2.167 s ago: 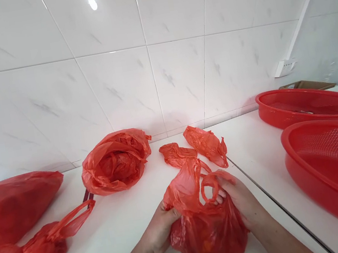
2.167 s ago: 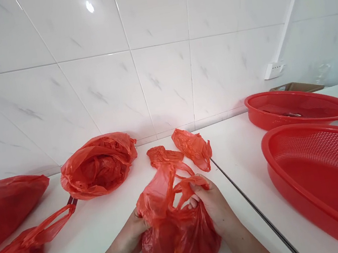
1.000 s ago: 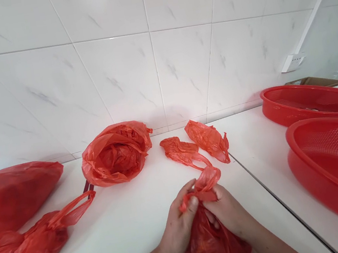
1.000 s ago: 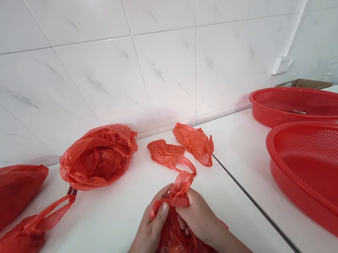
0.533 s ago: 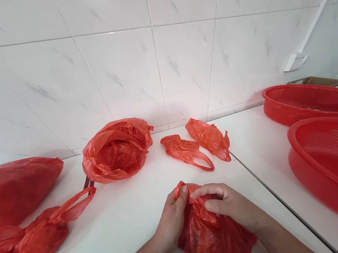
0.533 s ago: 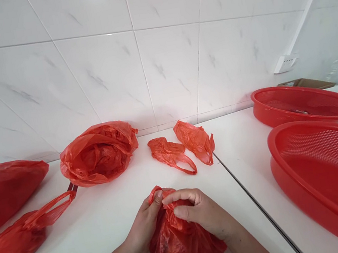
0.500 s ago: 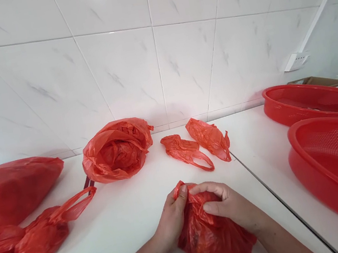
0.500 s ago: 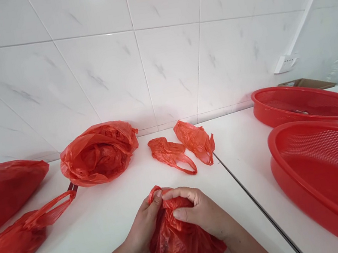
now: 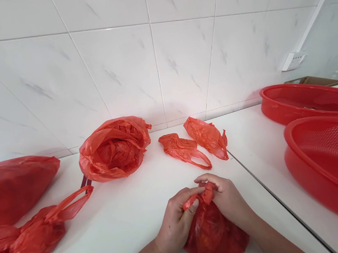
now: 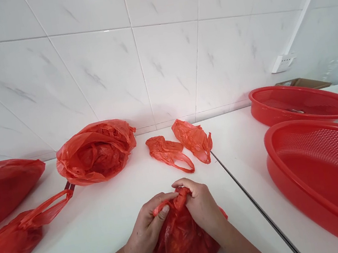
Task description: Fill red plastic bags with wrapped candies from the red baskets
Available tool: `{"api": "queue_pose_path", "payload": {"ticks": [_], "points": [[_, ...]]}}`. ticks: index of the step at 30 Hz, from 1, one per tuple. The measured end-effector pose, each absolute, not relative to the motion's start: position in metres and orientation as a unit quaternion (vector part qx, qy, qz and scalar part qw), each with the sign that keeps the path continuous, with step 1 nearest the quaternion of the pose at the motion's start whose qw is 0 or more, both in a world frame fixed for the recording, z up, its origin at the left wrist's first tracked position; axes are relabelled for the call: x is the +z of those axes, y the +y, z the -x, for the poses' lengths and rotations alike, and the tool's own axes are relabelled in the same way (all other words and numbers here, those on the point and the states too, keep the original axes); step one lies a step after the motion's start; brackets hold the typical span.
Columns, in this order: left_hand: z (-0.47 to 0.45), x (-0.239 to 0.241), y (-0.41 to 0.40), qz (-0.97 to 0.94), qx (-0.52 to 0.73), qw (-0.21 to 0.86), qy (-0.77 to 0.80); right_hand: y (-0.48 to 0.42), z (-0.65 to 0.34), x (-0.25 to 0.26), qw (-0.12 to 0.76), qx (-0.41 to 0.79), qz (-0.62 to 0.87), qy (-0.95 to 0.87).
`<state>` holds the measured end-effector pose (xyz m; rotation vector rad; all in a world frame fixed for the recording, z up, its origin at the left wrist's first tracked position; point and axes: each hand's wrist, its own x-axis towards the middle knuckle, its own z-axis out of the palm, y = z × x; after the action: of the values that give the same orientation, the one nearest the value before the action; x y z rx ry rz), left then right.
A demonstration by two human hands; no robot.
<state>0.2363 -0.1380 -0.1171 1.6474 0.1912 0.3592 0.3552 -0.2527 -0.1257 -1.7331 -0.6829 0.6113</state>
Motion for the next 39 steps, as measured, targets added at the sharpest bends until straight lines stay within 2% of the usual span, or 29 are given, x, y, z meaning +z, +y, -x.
{"api": "queue_pose_path", "payload": {"ticks": [7, 11, 14, 17, 20, 24, 28, 32, 35, 39], "points": [[-0.234, -0.128, -0.133, -0.802, 0.182, 0.567, 0.047, -0.260, -0.363, -0.119, 0.672, 0.404, 0.575, -0.234], [-0.234, -0.140, -0.126, -0.832, 0.259, 0.491, -0.005, -0.261, -0.369, -0.119, 0.733, 0.397, 0.525, -0.172], [-0.231, -0.141, -0.124, -0.865, 0.350, 0.354, -0.061, -0.259, -0.374, -0.122, 0.699, 0.362, 0.595, -0.165], [-0.225, -0.133, -0.133, -0.877, 0.366, 0.255, -0.177, -0.257, -0.384, -0.129, 0.625, 0.277, 0.706, -0.187], [-0.220, -0.127, -0.152, -0.865, 0.334, 0.265, -0.265, -0.256, -0.395, -0.139, 0.547, 0.168, 0.792, -0.214], [-0.219, -0.132, -0.170, -0.839, 0.345, 0.270, -0.323, -0.253, -0.400, -0.146, 0.523, 0.129, 0.809, -0.235], [-0.220, -0.142, -0.174, -0.857, 0.354, 0.220, -0.302, -0.253, -0.404, -0.150, 0.507, 0.132, 0.802, -0.286], [-0.226, -0.152, -0.172, -0.902, 0.381, 0.082, -0.187, -0.258, -0.418, -0.162, 0.506, 0.103, 0.795, -0.319], [-0.230, -0.160, -0.163, -0.947, 0.299, 0.025, -0.114, -0.259, -0.429, -0.175, 0.478, 0.121, 0.814, -0.307], [-0.228, -0.163, -0.147, -0.969, 0.211, 0.028, -0.126, -0.260, -0.442, -0.188, 0.440, 0.135, 0.836, -0.299]]}}
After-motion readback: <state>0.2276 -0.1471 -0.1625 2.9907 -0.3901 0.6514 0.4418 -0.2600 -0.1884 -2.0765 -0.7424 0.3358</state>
